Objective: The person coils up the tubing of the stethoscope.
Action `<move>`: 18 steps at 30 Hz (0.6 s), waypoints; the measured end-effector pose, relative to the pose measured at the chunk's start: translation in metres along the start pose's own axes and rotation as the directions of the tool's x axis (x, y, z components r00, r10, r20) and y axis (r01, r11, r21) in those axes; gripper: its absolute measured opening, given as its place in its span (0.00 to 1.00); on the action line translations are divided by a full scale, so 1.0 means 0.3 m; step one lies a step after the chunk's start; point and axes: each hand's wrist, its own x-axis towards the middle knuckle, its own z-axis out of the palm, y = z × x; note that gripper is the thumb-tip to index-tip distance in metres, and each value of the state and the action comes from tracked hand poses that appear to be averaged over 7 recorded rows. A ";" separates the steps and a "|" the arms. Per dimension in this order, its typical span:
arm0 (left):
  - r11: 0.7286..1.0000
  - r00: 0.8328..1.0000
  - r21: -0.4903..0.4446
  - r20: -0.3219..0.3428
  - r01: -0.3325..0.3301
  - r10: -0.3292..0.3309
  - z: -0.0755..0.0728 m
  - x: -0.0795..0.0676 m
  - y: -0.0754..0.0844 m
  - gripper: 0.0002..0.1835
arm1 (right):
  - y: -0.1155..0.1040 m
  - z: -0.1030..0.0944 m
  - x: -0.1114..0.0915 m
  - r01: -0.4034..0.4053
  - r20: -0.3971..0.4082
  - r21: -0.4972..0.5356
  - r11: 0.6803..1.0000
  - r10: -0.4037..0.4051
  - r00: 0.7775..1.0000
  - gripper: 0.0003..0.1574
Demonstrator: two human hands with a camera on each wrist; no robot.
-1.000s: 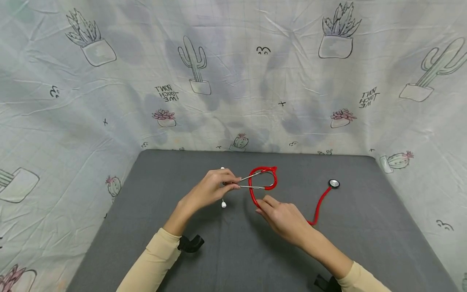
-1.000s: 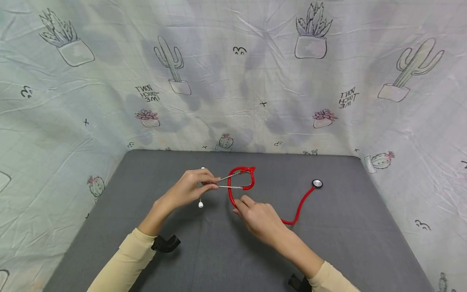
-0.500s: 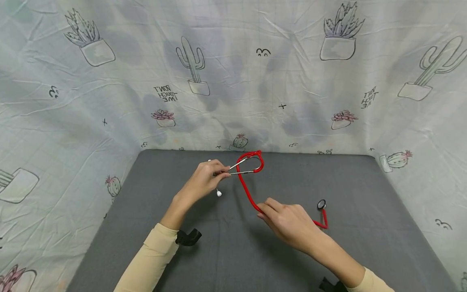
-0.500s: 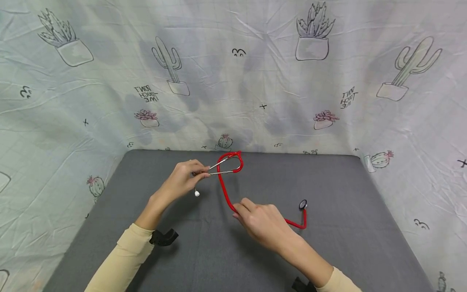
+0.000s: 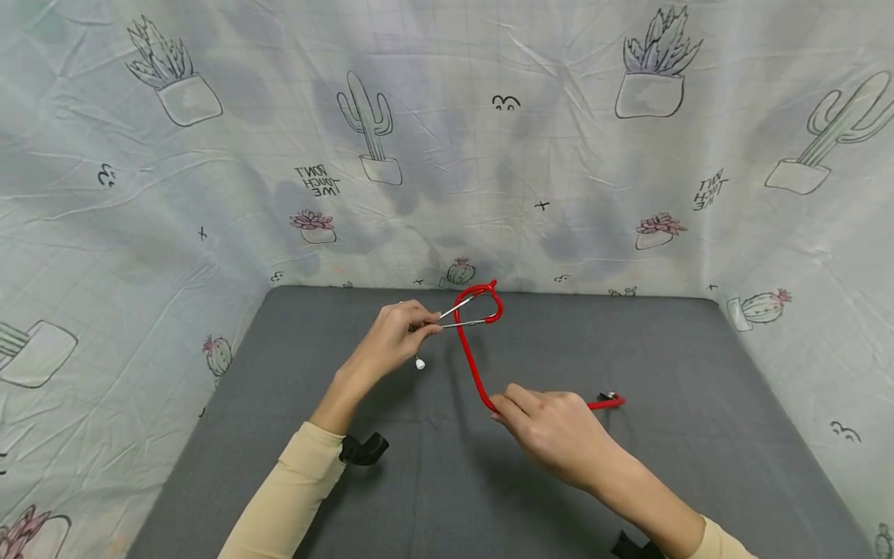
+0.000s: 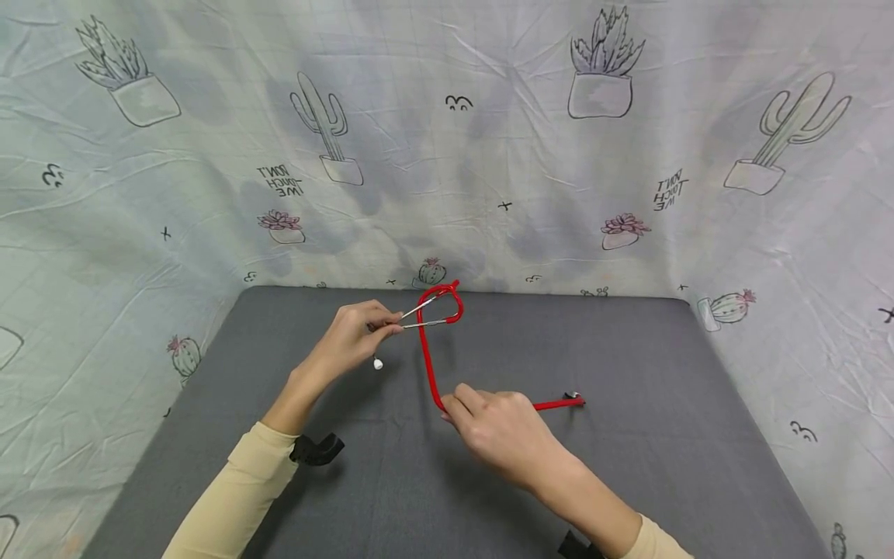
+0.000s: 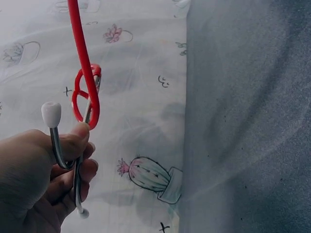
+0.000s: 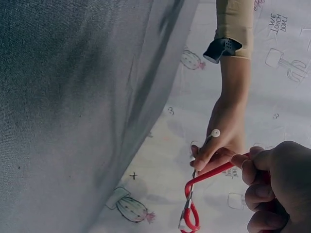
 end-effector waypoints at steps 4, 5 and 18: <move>1.000 0.999 0.010 0.050 -0.020 0.019 -0.005 -0.003 0.010 0.08 | -0.003 -0.018 0.013 0.015 0.027 0.004 1.000 -0.015 1.000 0.32; 0.999 0.997 0.019 0.068 -0.030 0.029 -0.006 -0.004 0.015 0.08 | -0.002 -0.024 0.018 0.024 0.029 0.001 1.000 -0.024 0.999 0.31; 0.984 0.940 0.046 0.305 -0.173 0.151 0.022 -0.044 0.075 0.10 | 0.091 -0.081 0.097 0.102 -0.031 -0.058 0.993 -0.104 0.994 0.22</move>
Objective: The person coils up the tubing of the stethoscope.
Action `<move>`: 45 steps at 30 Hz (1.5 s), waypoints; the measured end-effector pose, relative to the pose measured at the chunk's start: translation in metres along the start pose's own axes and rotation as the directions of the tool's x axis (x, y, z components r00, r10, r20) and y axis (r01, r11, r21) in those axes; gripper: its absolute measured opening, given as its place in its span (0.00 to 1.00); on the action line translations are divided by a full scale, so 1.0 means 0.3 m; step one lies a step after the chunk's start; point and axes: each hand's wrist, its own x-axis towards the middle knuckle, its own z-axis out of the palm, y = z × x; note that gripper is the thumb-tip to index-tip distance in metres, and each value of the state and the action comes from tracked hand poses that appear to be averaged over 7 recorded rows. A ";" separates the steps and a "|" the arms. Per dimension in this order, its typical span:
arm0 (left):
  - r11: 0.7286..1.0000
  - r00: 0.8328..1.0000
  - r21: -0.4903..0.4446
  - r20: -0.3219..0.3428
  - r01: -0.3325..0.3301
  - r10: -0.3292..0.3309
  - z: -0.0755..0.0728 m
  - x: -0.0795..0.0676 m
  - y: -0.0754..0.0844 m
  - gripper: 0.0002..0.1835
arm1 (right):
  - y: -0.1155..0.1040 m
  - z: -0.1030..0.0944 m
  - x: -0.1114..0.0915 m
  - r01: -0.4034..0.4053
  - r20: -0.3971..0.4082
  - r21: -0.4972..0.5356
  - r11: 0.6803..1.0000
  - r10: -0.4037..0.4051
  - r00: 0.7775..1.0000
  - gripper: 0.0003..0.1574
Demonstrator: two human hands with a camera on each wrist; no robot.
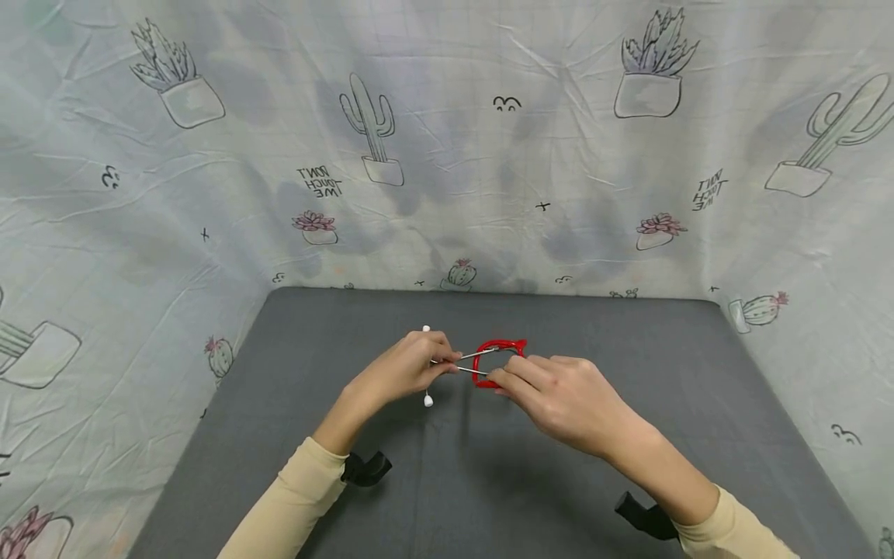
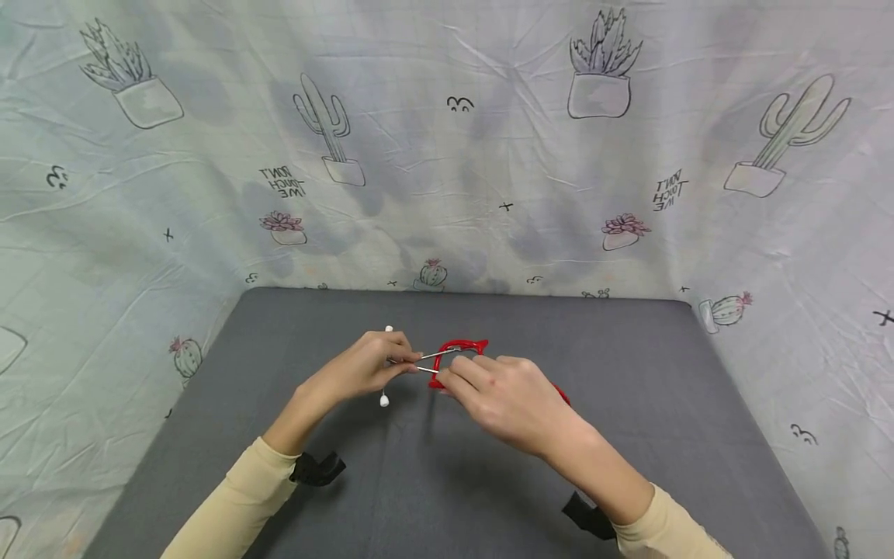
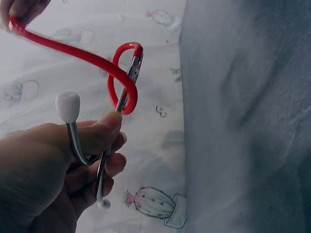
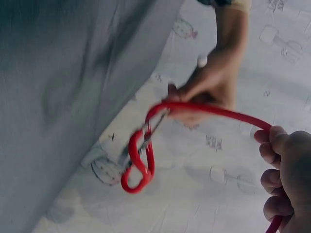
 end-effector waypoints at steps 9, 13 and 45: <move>0.980 0.982 -0.112 0.069 -0.168 0.176 0.043 -0.009 0.027 0.09 | 0.127 0.025 0.019 -0.030 -0.048 0.073 0.997 0.034 0.998 0.20; 0.957 0.970 -0.191 0.065 -0.218 0.234 0.057 -0.010 0.049 0.10 | 0.185 0.062 0.004 -0.094 -0.049 0.188 0.978 0.105 0.993 0.10; 0.924 0.944 -0.262 -0.252 -0.279 0.213 -0.064 -0.023 0.022 0.11 | 0.120 0.294 -0.187 -0.596 0.214 0.530 0.603 0.585 0.782 0.03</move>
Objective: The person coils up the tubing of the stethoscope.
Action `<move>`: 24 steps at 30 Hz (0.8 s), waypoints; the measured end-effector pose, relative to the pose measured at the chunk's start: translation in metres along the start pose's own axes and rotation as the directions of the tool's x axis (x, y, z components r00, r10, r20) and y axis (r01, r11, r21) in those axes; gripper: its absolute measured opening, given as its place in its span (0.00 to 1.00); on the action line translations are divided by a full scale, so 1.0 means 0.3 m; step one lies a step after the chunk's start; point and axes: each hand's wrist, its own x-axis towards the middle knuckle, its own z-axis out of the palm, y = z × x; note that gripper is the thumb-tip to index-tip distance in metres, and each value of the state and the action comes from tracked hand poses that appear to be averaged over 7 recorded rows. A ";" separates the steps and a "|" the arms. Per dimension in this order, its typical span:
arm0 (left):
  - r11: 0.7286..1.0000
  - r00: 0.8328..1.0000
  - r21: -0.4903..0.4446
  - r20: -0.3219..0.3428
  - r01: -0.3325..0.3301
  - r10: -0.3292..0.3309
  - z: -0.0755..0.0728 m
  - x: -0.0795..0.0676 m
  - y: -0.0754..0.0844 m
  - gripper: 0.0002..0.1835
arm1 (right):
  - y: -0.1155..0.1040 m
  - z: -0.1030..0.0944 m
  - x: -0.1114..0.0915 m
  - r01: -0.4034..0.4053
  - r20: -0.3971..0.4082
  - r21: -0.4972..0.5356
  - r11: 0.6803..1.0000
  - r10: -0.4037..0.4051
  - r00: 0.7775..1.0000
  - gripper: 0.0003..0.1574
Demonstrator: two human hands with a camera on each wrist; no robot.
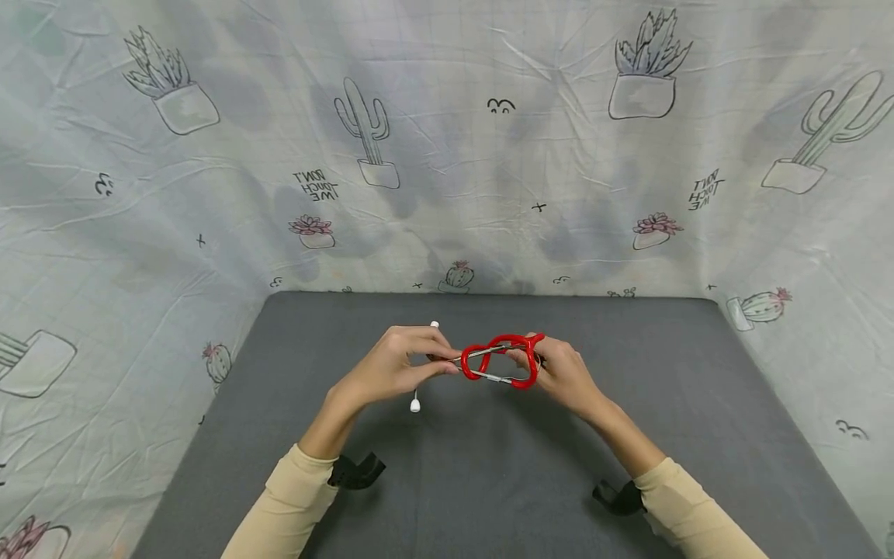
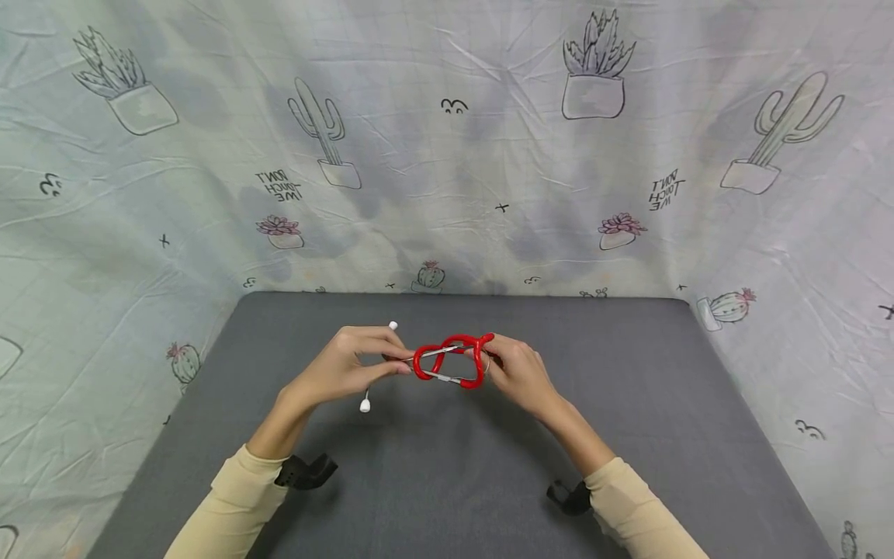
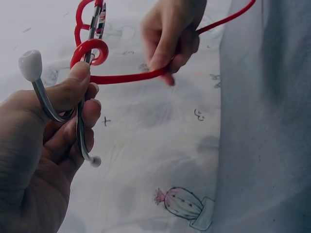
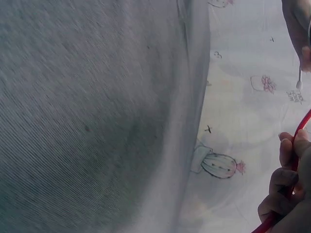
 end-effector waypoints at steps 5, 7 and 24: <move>0.997 0.997 0.038 -0.053 0.060 -0.058 -0.019 -0.001 -0.010 0.10 | -0.026 0.024 -0.029 0.021 0.001 -0.035 0.999 -0.021 1.000 0.08; 0.995 0.994 0.045 -0.070 0.086 -0.083 -0.023 -0.001 -0.015 0.09 | -0.040 0.032 -0.033 0.038 0.007 -0.067 0.997 -0.037 0.999 0.06; 0.959 0.958 0.112 -0.151 0.260 -0.243 -0.017 -0.002 -0.039 0.07 | -0.124 0.093 -0.072 0.275 -0.067 -0.234 0.933 -0.298 0.952 0.26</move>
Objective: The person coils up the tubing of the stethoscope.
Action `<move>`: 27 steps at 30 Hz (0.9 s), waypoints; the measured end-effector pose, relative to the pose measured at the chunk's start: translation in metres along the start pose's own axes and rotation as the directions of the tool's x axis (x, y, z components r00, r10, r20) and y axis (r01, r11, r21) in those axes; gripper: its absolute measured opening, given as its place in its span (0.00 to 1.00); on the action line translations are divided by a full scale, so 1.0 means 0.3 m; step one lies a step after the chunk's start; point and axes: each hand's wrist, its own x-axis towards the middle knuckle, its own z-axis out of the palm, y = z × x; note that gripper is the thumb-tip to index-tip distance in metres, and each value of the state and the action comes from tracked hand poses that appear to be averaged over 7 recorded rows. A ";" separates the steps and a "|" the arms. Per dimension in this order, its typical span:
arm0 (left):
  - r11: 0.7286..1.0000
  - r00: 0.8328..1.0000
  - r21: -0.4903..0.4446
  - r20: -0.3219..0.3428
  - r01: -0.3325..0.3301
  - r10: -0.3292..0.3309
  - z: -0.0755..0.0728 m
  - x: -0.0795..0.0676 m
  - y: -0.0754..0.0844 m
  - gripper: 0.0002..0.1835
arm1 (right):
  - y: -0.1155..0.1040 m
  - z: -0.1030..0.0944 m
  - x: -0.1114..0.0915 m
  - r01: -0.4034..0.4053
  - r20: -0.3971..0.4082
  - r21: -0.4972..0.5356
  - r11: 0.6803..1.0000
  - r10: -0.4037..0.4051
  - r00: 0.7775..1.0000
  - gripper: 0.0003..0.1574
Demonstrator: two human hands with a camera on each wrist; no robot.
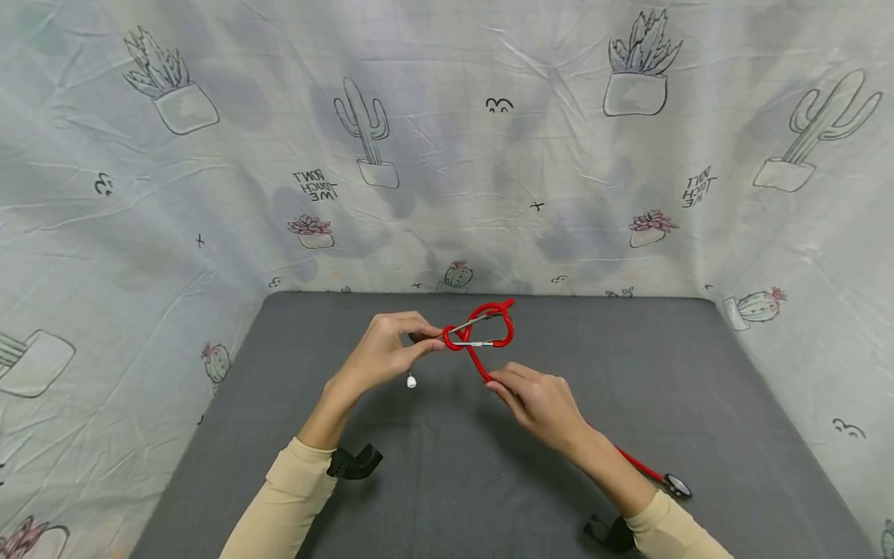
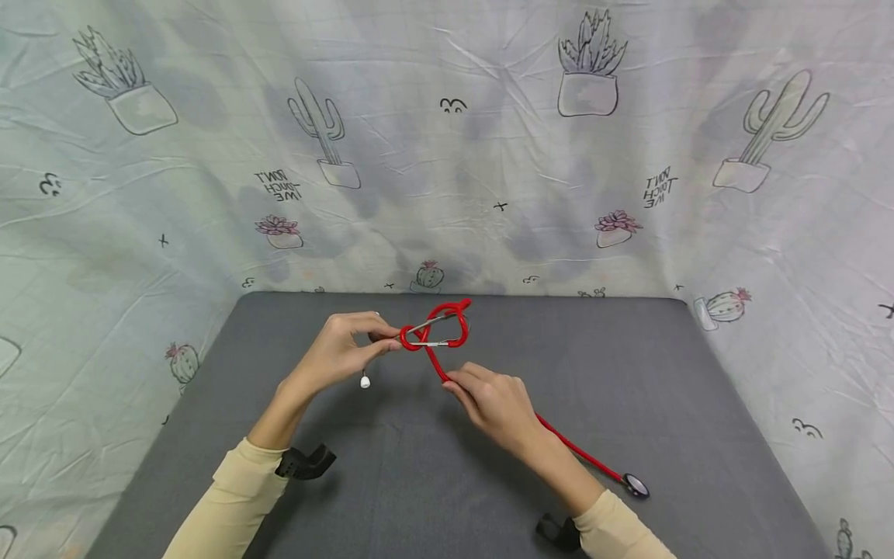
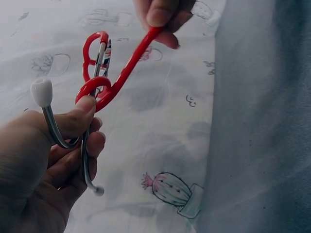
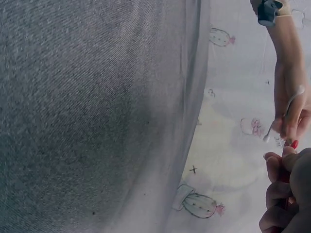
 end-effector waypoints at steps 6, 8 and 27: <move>0.999 0.999 0.009 -0.001 0.034 -0.034 0.009 0.002 0.000 0.08 | -0.030 -0.014 0.005 0.017 -0.014 -0.045 0.999 -0.018 1.000 0.33; 0.999 1.000 0.013 -0.006 0.031 -0.031 0.011 0.004 -0.001 0.08 | -0.039 -0.019 0.006 0.016 -0.014 -0.053 0.998 -0.016 1.000 0.33; 0.999 0.999 0.037 -0.035 0.024 -0.023 0.017 0.024 0.001 0.05 | -0.107 -0.064 0.023 0.001 0.127 -0.141 0.990 0.017 0.992 0.34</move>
